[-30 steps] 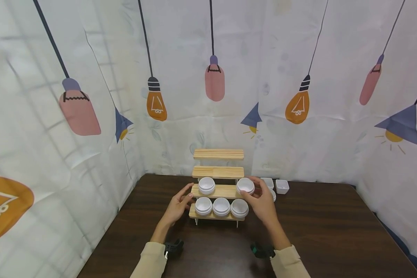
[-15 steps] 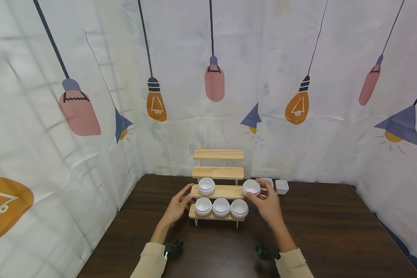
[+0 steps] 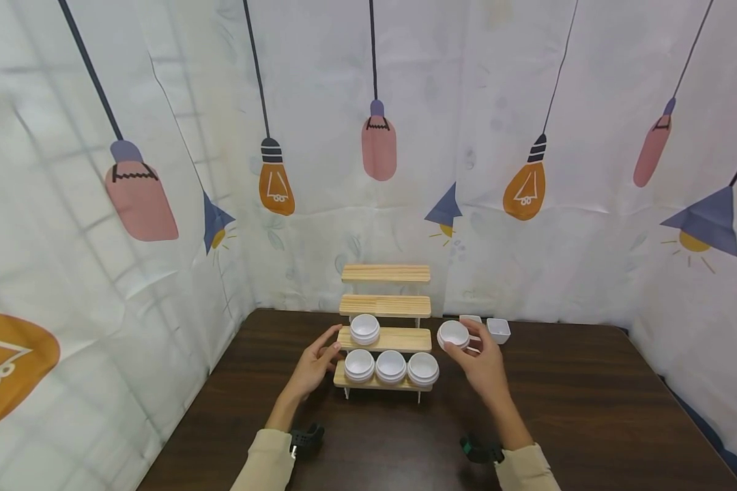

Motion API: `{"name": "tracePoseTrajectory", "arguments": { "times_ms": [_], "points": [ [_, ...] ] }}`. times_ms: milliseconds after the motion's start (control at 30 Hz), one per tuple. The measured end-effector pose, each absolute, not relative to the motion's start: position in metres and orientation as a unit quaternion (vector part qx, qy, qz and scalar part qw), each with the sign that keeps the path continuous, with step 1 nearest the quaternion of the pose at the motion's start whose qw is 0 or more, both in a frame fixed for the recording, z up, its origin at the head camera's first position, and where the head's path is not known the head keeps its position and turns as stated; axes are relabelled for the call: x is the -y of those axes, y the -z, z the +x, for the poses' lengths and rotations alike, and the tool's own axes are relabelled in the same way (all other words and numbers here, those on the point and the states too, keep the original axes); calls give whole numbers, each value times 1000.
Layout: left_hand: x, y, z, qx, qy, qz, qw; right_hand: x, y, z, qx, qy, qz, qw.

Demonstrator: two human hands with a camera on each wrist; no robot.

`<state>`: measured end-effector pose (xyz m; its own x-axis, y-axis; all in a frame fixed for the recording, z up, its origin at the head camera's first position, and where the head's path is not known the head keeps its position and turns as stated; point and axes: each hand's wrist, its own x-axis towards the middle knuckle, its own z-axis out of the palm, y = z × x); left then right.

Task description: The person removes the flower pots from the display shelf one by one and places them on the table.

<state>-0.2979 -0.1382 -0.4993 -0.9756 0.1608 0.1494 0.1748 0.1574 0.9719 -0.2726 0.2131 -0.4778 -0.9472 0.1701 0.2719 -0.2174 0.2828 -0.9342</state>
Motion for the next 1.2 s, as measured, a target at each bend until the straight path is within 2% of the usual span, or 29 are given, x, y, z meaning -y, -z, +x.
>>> {"name": "tracePoseTrajectory", "arguments": {
  "times_ms": [1200],
  "points": [
    [138, 500, -297, 760, 641, -107, 6, -234, 490, -270, 816, -557, -31, 151]
  ]
}}
